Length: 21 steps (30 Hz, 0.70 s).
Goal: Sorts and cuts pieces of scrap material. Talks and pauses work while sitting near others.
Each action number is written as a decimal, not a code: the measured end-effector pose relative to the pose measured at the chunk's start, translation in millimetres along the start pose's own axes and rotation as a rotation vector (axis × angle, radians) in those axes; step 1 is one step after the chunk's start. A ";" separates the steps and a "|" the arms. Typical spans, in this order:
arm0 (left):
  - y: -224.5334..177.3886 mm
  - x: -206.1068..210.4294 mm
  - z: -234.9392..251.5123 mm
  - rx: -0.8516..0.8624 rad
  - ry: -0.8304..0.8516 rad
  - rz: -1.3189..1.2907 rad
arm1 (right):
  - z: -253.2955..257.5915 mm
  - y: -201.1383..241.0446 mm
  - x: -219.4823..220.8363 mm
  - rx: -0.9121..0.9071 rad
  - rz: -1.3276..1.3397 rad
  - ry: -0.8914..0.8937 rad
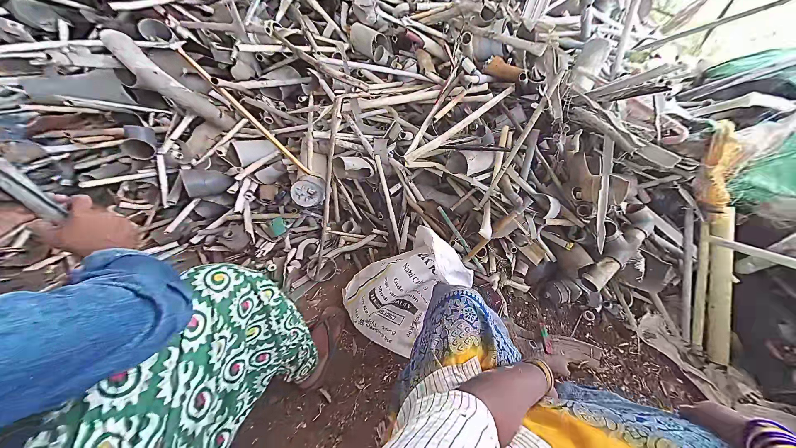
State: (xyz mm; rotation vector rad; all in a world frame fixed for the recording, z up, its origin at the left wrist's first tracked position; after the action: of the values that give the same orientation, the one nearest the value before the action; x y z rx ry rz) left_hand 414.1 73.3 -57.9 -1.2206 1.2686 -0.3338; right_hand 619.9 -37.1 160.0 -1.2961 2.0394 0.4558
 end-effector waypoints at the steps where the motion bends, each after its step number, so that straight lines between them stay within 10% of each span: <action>1: 1.5 2.9 -0.8 0.106 0.043 -0.050 | -4.5 0.8 -0.6 -0.045 -0.044 0.005; 4: -159.4 -52.8 -114.3 -0.458 0.168 0.136 | -16.3 18.3 7.5 -0.008 -0.172 0.100; 6: -210.5 -91.0 -164.2 -0.451 0.227 0.162 | -8.0 15.5 16.5 0.069 -0.243 0.130; 12: -144.7 -40.7 -132.6 -0.441 0.319 0.350 | -78.2 14.0 15.7 0.193 0.021 -0.065; 17: -168.1 -24.7 -135.2 -0.271 0.771 0.790 | -108.9 -16.0 31.6 0.262 0.096 -0.140; 21: -197.4 -29.7 -151.6 -0.250 0.772 0.817 | -107.5 -29.0 39.6 0.250 0.154 -0.216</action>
State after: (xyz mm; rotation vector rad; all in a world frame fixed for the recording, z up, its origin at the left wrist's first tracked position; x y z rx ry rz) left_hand 355.8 -57.6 147.8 -0.6671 2.4084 -0.0256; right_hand 597.0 -141.2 211.0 -0.9062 1.9492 0.3777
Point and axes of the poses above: each hand's wrist, its own z-axis towards the middle knuckle, its own x-axis out of the palm, y = z × x, the point moved 2 cm from there along z, towards the middle knuckle
